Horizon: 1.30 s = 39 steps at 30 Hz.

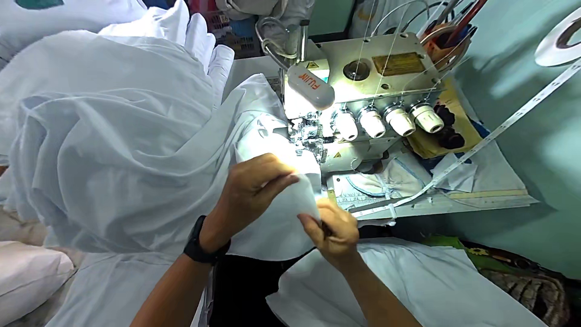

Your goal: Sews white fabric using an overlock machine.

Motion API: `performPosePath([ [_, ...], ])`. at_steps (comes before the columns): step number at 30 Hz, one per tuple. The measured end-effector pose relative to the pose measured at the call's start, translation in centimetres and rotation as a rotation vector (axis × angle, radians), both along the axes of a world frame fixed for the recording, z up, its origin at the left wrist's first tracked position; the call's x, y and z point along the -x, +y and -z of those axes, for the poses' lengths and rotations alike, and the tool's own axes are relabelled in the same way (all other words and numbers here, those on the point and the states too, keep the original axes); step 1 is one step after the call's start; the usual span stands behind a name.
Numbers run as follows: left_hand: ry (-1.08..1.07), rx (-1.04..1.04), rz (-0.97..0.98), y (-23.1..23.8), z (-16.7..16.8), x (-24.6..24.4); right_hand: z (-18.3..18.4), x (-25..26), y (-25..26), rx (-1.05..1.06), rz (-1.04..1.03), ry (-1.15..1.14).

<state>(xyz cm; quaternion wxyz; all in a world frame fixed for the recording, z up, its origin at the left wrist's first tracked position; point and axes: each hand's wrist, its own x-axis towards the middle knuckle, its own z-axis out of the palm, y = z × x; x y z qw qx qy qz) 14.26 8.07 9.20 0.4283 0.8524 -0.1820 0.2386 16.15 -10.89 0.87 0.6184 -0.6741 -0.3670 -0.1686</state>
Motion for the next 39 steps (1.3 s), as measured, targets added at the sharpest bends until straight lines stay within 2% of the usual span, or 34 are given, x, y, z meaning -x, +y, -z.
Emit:
performPosePath([
  [2,0.022,-0.016,-0.045,-0.5,0.8,-2.2,1.1,-2.2,-0.4,0.099,0.173,-0.026],
  [4,0.115,-0.032,-0.054,-0.1,1.7,-3.5,2.3,-4.1,-0.7,0.23,0.232,-0.038],
  [7,0.193,-0.054,-0.013,0.8,2.1,-3.7,3.6,-4.6,-1.3,0.324,0.014,-0.005],
  [10,0.213,-0.076,-0.035,1.3,2.4,-3.4,4.1,-2.5,-1.7,0.276,-0.215,0.013],
  [16,0.279,-0.089,-0.091,1.2,1.9,-2.8,5.7,0.6,-3.0,0.283,-0.159,0.05],
  [20,0.297,-0.062,-0.197,0.5,1.9,-3.0,6.2,1.2,-3.1,0.185,-0.112,0.084],
  [23,0.188,-0.163,-0.287,-0.5,2.3,-2.3,4.8,2.1,-3.2,0.028,-0.189,0.353],
  [26,0.009,-0.532,-0.393,-2.8,3.6,-0.6,3.1,3.2,-3.7,-0.045,-0.249,0.754],
  [28,-0.014,-0.669,-0.485,-4.0,4.7,0.3,2.2,3.1,-3.7,-0.016,-0.28,0.879],
  [30,0.016,-0.656,-0.472,-3.7,5.2,0.2,1.5,2.7,-3.2,0.001,-0.282,0.874],
  [33,0.081,-0.521,-0.336,-1.8,4.5,-0.9,0.2,2.3,-2.5,-0.005,-0.308,0.874],
  [39,0.198,-0.382,-0.169,2.0,2.6,-4.1,-1.0,0.8,0.4,-0.158,-0.224,1.072],
])
